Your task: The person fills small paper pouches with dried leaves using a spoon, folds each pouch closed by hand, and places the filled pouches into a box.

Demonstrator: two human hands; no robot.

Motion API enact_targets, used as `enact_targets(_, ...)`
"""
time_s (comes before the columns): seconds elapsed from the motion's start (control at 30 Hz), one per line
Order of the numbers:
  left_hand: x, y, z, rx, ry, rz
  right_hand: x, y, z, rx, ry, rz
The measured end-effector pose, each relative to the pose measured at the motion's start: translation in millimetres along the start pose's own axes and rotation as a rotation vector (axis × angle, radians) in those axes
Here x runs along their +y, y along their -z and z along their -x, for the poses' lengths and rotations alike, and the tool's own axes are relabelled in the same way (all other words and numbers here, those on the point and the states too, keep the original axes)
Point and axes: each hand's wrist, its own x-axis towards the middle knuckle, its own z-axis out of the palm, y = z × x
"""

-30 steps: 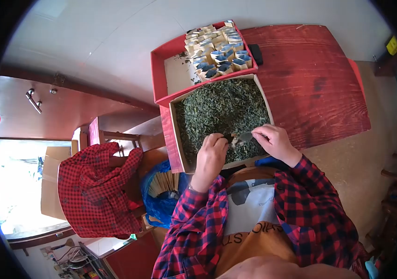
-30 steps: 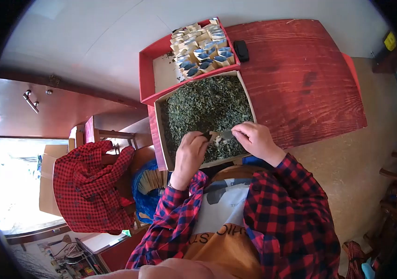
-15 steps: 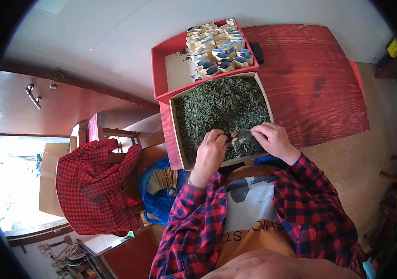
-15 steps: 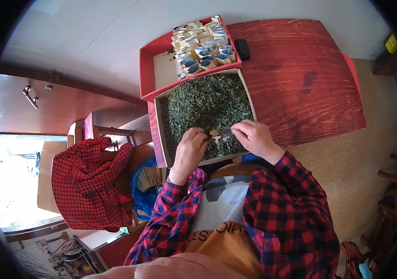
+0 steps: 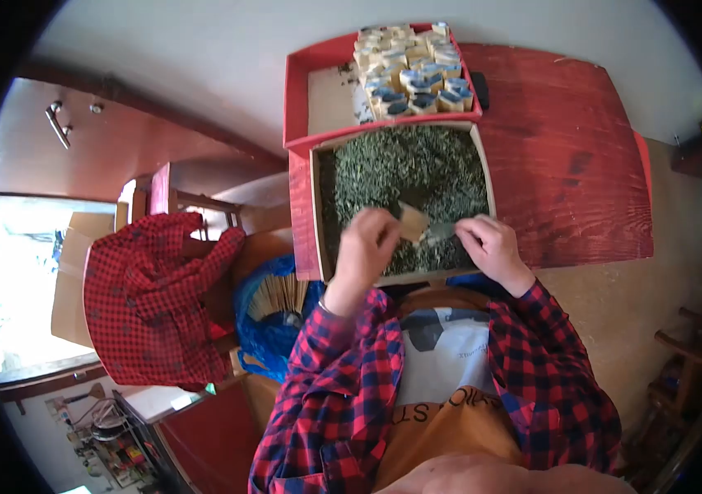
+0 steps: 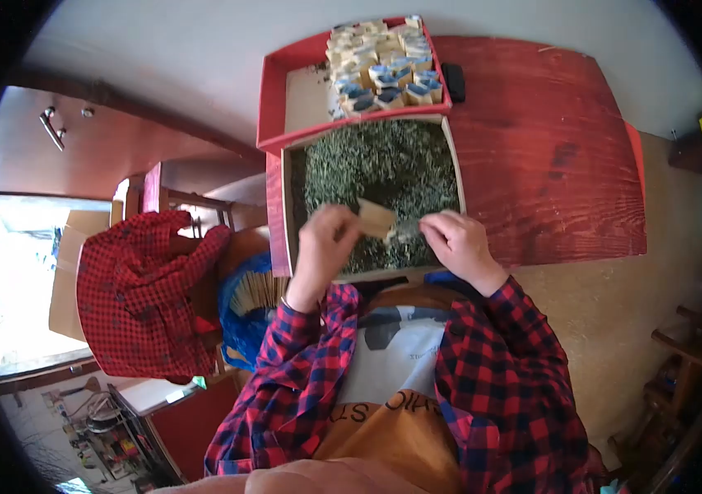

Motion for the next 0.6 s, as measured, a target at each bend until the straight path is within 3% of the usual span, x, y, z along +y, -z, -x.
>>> enact_targets(0.17, -13, 12, 1, 0.122, 0.275, 0.23, 0, 0, 1, -0.037, -0.059, -0.017)
enact_targets(0.27, -16, 21, 1, 0.118, 0.297, 0.241, 0, 1, 0, -0.064, -0.069, -0.021)
enact_targets(0.43, -30, 58, -23, 0.306, 0.263, 0.291, -2, 6, -8, -0.021, -0.102, -0.099)
enact_targets(0.6, -42, 105, -87, 0.406, 0.119, 0.041, 6, 9, -25, 0.017, -0.075, -0.098)
